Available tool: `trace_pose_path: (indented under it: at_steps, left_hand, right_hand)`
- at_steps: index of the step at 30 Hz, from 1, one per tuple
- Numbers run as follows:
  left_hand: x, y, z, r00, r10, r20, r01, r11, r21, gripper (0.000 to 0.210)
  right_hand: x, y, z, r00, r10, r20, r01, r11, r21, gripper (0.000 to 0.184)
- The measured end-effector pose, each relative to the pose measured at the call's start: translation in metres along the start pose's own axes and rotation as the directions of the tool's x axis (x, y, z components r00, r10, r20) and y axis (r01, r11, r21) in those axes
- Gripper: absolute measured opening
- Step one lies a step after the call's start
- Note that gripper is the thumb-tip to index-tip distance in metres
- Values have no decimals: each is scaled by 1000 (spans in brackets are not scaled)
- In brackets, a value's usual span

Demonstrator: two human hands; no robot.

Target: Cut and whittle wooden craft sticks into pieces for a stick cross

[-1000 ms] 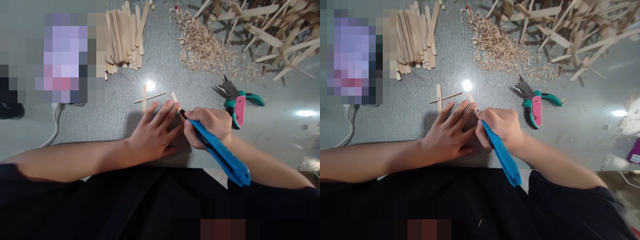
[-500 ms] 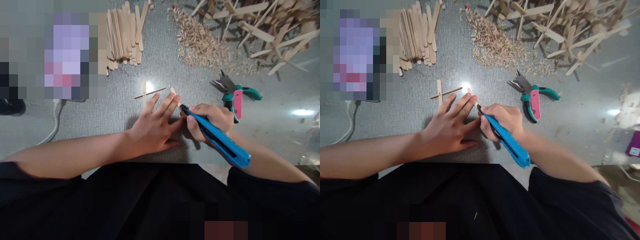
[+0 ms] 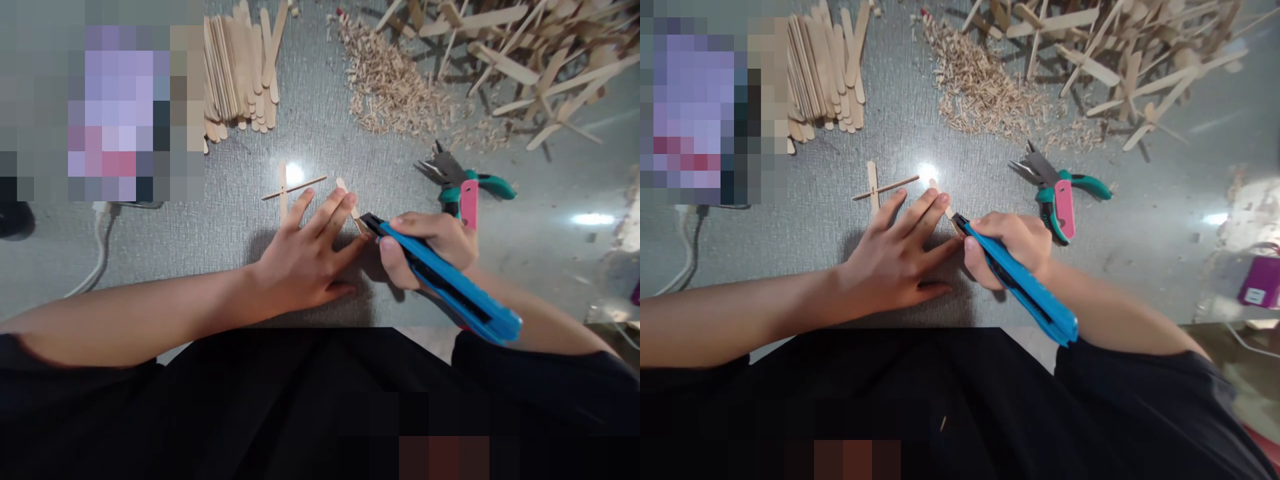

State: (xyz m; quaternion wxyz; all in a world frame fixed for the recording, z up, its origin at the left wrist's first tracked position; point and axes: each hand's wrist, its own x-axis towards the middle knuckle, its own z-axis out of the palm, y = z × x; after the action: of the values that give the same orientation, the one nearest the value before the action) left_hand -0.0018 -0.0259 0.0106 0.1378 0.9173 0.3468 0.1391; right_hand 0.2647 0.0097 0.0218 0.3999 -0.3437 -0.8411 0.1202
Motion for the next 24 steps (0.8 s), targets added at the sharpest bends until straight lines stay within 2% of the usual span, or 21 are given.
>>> trace_pose_path:
  at_steps: [5, 13, 19, 24]
  left_hand:
    - [-1, 1, 3, 999, -29, 24, 30, 999, -33, 95]
    - [-1, 2, 4, 999, -30, 14, 31, 999, -32, 93]
    - [0, 3, -1, 998, -30, 46, 31, 999, -24, 99]
    - [-1, 4, -3, 999, -30, 15, 30, 1000, -5, 97]
  right_hand:
    - [3, 3, 9, 1000, 21, 8, -21, 999, -31, 25]
    - [0, -2, 6, 993, 90, 74, -85, 993, -78, 14]
    - [7, -3, 7, 992, -18, 127, 25, 998, -52, 24]
    - [10, -5, 6, 978, -110, 177, 127, 988, -85, 24]
